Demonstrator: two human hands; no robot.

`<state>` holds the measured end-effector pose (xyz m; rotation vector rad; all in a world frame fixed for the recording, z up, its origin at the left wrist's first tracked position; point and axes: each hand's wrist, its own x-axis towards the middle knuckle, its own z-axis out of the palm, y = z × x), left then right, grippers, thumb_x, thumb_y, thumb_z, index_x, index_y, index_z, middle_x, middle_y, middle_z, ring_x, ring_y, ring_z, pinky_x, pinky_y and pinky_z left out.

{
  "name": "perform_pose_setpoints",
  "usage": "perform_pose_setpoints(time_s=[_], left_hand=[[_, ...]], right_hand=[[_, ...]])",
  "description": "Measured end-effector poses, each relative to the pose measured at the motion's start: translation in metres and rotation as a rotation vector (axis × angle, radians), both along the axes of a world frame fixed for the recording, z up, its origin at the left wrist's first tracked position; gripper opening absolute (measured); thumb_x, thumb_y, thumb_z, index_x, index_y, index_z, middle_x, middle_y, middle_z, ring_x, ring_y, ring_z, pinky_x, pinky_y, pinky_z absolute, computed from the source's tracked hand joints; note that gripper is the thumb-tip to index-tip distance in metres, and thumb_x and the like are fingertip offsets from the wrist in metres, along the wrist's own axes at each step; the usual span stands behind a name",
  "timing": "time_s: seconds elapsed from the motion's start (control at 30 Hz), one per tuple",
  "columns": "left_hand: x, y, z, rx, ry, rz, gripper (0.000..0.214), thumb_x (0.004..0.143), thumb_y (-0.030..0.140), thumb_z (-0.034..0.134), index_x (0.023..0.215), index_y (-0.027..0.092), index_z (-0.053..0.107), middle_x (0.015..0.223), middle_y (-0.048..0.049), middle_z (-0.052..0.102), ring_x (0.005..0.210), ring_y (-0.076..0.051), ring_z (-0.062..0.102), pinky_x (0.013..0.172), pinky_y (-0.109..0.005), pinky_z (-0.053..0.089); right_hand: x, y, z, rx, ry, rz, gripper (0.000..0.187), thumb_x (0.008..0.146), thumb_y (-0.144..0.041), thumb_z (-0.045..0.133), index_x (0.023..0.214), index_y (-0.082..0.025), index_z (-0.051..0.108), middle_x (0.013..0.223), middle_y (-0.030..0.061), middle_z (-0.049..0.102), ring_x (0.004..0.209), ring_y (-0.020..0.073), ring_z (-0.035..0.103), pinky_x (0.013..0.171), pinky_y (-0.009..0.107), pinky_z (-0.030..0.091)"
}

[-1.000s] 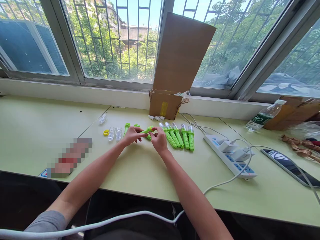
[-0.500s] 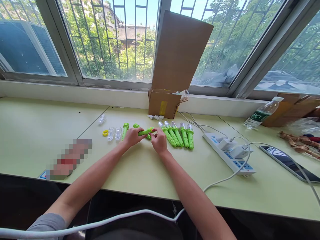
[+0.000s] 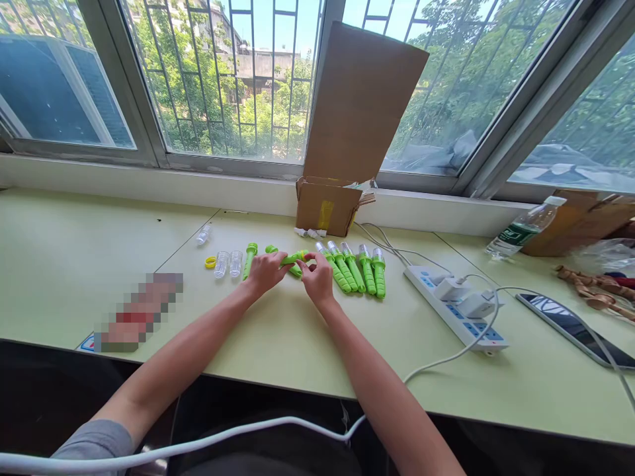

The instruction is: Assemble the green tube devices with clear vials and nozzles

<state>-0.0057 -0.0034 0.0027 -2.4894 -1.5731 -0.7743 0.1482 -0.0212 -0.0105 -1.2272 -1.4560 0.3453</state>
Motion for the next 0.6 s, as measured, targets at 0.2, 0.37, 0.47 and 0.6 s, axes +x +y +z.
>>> perform_pose_setpoints(time_s=[0.2,0.37,0.47,0.6], left_hand=[[-0.0007,-0.0002,0.0021,0.005,0.003,-0.010,0.033,0.092,0.044,0.041,0.101,0.019,0.061,0.090,-0.0083,0.069,0.083,-0.022,0.063,0.062,-0.029,0.038],[-0.0026,0.0006,0.0036,-0.042,-0.003,-0.017,0.034,0.091,0.045,0.042,0.100,0.019,0.062,0.092,-0.0085,0.069,0.082,-0.022,0.063,0.063,-0.028,0.038],[-0.0039,0.0012,0.0047,-0.081,-0.015,-0.015,0.034,0.090,0.047,0.043,0.097,0.020,0.063,0.093,-0.0084,0.069,0.082,-0.022,0.063,0.065,-0.028,0.038],[-0.0045,0.0010,0.0062,-0.114,-0.052,0.003,0.034,0.088,0.048,0.046,0.093,0.022,0.066,0.089,-0.0071,0.069,0.080,-0.021,0.063,0.065,-0.028,0.038]], right_hand=[[-0.0004,0.0016,0.0001,0.006,-0.017,-0.003,0.040,0.077,-0.057,0.059,0.088,-0.019,0.056,0.057,0.0005,0.061,0.039,0.0156,0.053,0.047,0.030,0.041],[0.0002,0.0025,-0.0014,0.003,-0.025,-0.003,0.040,0.077,-0.056,0.059,0.090,-0.018,0.057,0.060,0.0013,0.063,0.040,0.0158,0.054,0.048,0.031,0.042],[0.0009,0.0039,-0.0032,-0.007,-0.034,0.016,0.040,0.076,-0.056,0.059,0.090,-0.019,0.057,0.062,0.0022,0.064,0.041,0.0162,0.055,0.048,0.031,0.043],[0.0022,0.0061,-0.0057,-0.008,-0.058,0.031,0.038,0.077,-0.053,0.060,0.093,-0.019,0.057,0.064,0.0020,0.063,0.042,0.0163,0.054,0.048,0.031,0.043]])
